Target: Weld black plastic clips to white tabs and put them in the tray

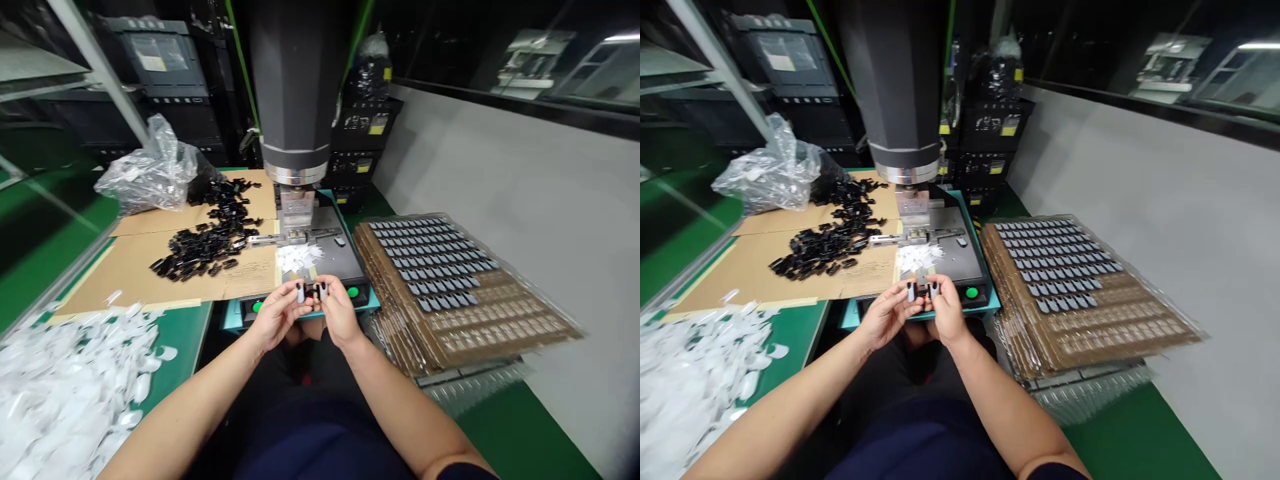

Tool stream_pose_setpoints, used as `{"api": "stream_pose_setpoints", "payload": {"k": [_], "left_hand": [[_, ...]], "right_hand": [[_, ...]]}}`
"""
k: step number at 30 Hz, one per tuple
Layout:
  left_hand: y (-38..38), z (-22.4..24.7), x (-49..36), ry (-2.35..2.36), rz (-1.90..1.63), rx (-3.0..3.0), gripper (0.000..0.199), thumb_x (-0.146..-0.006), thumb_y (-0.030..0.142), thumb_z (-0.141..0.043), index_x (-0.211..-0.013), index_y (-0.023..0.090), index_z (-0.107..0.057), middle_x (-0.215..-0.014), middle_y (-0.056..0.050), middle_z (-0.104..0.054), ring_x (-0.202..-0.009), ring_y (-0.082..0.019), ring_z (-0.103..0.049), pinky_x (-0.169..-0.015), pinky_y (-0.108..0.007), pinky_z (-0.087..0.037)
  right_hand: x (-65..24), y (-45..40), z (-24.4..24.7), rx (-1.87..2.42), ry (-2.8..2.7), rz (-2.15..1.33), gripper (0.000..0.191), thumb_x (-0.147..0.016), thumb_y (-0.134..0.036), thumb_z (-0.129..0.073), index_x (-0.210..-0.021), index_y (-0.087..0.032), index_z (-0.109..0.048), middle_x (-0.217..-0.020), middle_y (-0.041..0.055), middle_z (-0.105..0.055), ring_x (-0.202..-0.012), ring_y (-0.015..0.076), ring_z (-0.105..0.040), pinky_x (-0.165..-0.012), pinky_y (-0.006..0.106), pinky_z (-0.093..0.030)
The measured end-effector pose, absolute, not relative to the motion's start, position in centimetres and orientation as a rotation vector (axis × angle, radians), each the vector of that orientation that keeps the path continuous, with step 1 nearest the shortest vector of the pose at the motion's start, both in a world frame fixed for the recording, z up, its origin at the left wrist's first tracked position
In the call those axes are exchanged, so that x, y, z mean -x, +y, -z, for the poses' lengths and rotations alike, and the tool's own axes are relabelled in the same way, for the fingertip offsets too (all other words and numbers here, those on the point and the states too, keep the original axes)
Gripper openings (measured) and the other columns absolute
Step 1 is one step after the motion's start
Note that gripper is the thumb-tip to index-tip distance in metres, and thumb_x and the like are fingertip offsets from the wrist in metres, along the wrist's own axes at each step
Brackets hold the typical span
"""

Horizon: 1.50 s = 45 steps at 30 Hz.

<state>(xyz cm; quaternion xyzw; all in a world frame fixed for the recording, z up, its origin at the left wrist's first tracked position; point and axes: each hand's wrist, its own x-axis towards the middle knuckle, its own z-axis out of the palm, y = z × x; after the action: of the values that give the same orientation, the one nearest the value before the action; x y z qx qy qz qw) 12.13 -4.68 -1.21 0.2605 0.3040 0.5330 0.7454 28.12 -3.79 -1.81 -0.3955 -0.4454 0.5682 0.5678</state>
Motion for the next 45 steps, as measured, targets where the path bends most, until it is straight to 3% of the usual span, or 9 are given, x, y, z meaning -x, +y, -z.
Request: {"api": "stream_pose_setpoints", "payload": {"k": [3, 9, 14, 17, 19, 25, 30, 37, 45], "left_hand": [[-5.0, 1.5, -12.1, 0.765, -1.187, -0.619, 0.043, -0.082, 0.037, -0.094, -0.113, 0.018, -0.07, -0.093, -0.006, -0.079, -0.089, -0.024, -0.082, -0.082, -0.035, -0.069], [-5.9, 2.5, -12.6, 0.864, -1.142, -0.765, 0.041, -0.077, 0.04, -0.098, -0.103, 0.019, -0.074, -0.095, -0.002, -0.077, -0.08, -0.017, -0.078, -0.075, -0.03, -0.068], [-6.9, 2.6, -12.8, 0.907, -1.1, -0.881, 0.037, -0.073, 0.043, -0.099, -0.087, 0.018, -0.076, -0.109, -0.006, -0.076, -0.087, -0.02, -0.077, -0.075, -0.032, -0.069], [-6.5, 2.6, -11.8, 0.928, -1.063, -0.943, 0.035, -0.079, 0.046, -0.095, -0.093, 0.019, -0.078, -0.12, -0.008, -0.075, -0.097, -0.026, -0.078, -0.086, -0.04, -0.07], [-5.9, 2.7, -10.9, 0.963, -1.093, -0.937, 0.037, -0.081, 0.048, -0.093, -0.099, 0.02, -0.079, -0.119, -0.008, -0.076, -0.102, -0.026, -0.078, -0.089, -0.038, -0.069], [-4.1, 3.7, -9.3, 0.999, -1.212, -0.876, 0.036, -0.08, 0.05, -0.093, -0.094, 0.02, -0.079, -0.109, -0.005, -0.076, -0.097, -0.02, -0.075, -0.081, -0.025, -0.066], [-4.1, 4.9, -9.4, 1.028, -1.164, -0.917, 0.035, -0.083, 0.051, -0.09, -0.097, 0.021, -0.08, -0.11, -0.005, -0.076, -0.099, -0.019, -0.074, -0.084, -0.024, -0.064], [-3.8, 6.2, -8.9, 1.069, -1.119, -0.969, 0.038, -0.084, 0.056, -0.088, -0.1, 0.022, -0.081, -0.107, -0.006, -0.079, -0.099, -0.022, -0.074, -0.084, -0.03, -0.065], [-3.7, 6.8, -8.5, 1.075, -1.105, -0.963, 0.036, -0.086, 0.053, -0.086, -0.101, 0.021, -0.081, -0.109, -0.007, -0.079, -0.1, -0.022, -0.075, -0.086, -0.03, -0.065]], "right_hand": [[-28.7, -4.2, 2.5, 1.034, -1.171, -1.243, 0.037, -0.08, -0.022, -0.057, -0.117, -0.028, -0.059, -0.098, 0.0003, -0.064, -0.076, 0.017, -0.061, -0.066, 0.03, -0.056], [-29.9, -6.5, 1.4, 1.198, -1.628, -0.859, 0.033, -0.084, -0.02, -0.064, -0.116, -0.027, -0.057, -0.11, 0.0029, -0.065, -0.105, 0.0222, -0.066, -0.094, 0.038, -0.057], [-30.8, -8.5, -0.1, 1.206, -1.776, -0.726, 0.027, -0.087, -0.021, -0.068, -0.112, -0.027, -0.059, -0.108, 0.0038, -0.067, -0.104, 0.023, -0.067, -0.093, 0.038, -0.057], [-34.1, -8.5, -0.5, 1.229, -1.775, -0.665, 0.031, -0.088, -0.02, -0.069, -0.118, -0.027, -0.064, -0.111, 0.004, -0.07, -0.105, 0.0226, -0.068, -0.092, 0.036, -0.057], [-38.6, -7.5, -0.8, 1.329, -1.703, -0.588, 0.037, -0.089, -0.022, -0.07, -0.125, -0.028, -0.065, -0.114, 0.0043, -0.072, -0.102, 0.0221, -0.07, -0.088, 0.035, -0.058], [-58.6, -2.6, -1.6, 2.112, -1.306, -0.179, 0.032, -0.098, -0.03, -0.066, -0.129, -0.021, -0.067, -0.125, 0.0108, -0.076, -0.09, 0.0226, -0.071, -0.083, 0.038, -0.057], [-69.0, -1.6, -0.7, 2.668, -1.14, -0.072, 0.037, -0.098, -0.03, -0.069, -0.134, -0.02, -0.07, -0.123, 0.0131, -0.078, -0.1, 0.0255, -0.074, -0.09, 0.036, -0.057], [-71.1, -2.2, 1.7, 2.747, -1.202, -0.074, 0.034, -0.095, -0.033, -0.073, -0.128, -0.024, -0.072, -0.132, 0.0128, -0.076, -0.112, 0.0276, -0.073, -0.095, 0.036, -0.056], [-71.0, -2.2, 2.5, 2.76, -1.244, 0.002, 0.028, -0.099, -0.036, -0.066, -0.125, -0.025, -0.069, -0.123, 0.0111, -0.078, -0.11, 0.0277, -0.073, -0.093, 0.037, -0.055]]}}
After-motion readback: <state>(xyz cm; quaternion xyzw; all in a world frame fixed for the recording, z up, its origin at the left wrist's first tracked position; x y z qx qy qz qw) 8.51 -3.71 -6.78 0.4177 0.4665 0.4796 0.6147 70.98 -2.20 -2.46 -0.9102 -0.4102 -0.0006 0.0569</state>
